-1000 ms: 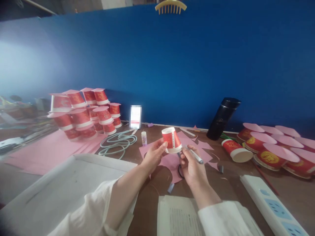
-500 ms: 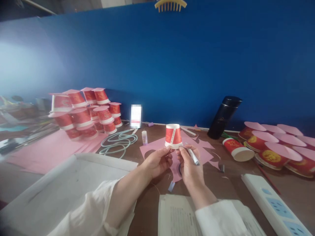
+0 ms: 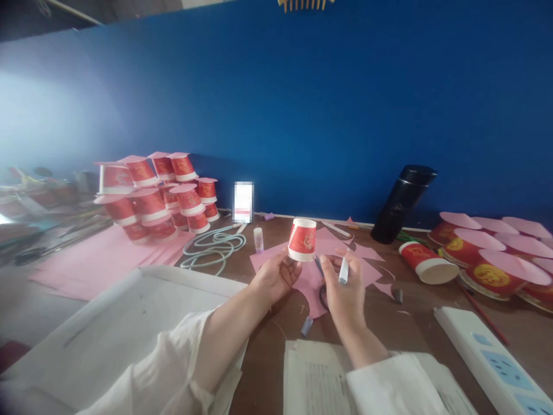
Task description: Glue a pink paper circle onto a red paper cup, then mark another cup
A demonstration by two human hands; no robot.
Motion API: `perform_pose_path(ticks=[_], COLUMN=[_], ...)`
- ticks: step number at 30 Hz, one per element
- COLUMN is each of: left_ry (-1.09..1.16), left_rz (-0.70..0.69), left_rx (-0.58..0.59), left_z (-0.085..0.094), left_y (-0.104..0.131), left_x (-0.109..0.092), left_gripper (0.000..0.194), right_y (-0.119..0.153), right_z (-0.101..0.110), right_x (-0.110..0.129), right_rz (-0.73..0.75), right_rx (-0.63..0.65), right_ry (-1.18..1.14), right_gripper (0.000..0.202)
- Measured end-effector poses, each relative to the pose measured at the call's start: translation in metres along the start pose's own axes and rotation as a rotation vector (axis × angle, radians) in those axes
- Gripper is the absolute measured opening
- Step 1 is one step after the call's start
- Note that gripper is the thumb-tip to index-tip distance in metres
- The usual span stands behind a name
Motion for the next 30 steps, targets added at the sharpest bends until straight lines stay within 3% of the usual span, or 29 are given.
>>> perform_pose_path(ticks=[8, 16, 20, 25, 30], left_ry=[-0.089, -0.154, -0.137, -0.107, -0.115], left_rz=[0.096, 0.091, 0.032, -0.045, -0.057], left_rx=[0.001, 0.137, 0.098, 0.012, 0.045], left_z=[-0.003, -0.010, -0.008, -0.003, -0.005], left_y=[0.012, 0.017, 0.015, 0.010, 0.011], left_x=[0.014, 0.023, 0.022, 0.012, 0.012], left_gripper=[0.017, 0.008, 0.003, 0.004, 0.011], right_y=[-0.001, -0.007, -0.009, -0.005, 0.016], right_z=[-0.015, -0.005, -0.007, 0.003, -0.005], right_x=[0.011, -0.007, -0.006, 0.019, 0.047], right_rz=[0.007, -0.020, -0.013, 0.244, 0.492], right_rx=[0.135, 0.033, 0.066, -0.029, 0.090], right_ry=[-0.138, -0.066, -0.069, -0.007, 0.130], right_gripper=[0.067, 0.061, 0.062, 0.052, 0.037])
Point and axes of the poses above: each hand's wrist, its own y-axis away from the middle knuckle, its own z-axis out of the back of the hand, x = y × z, the point moved 7 cm from there along -y, towards the middle knuckle, and after that the axes turned 2 degrees about z, right-handed, at the moved point
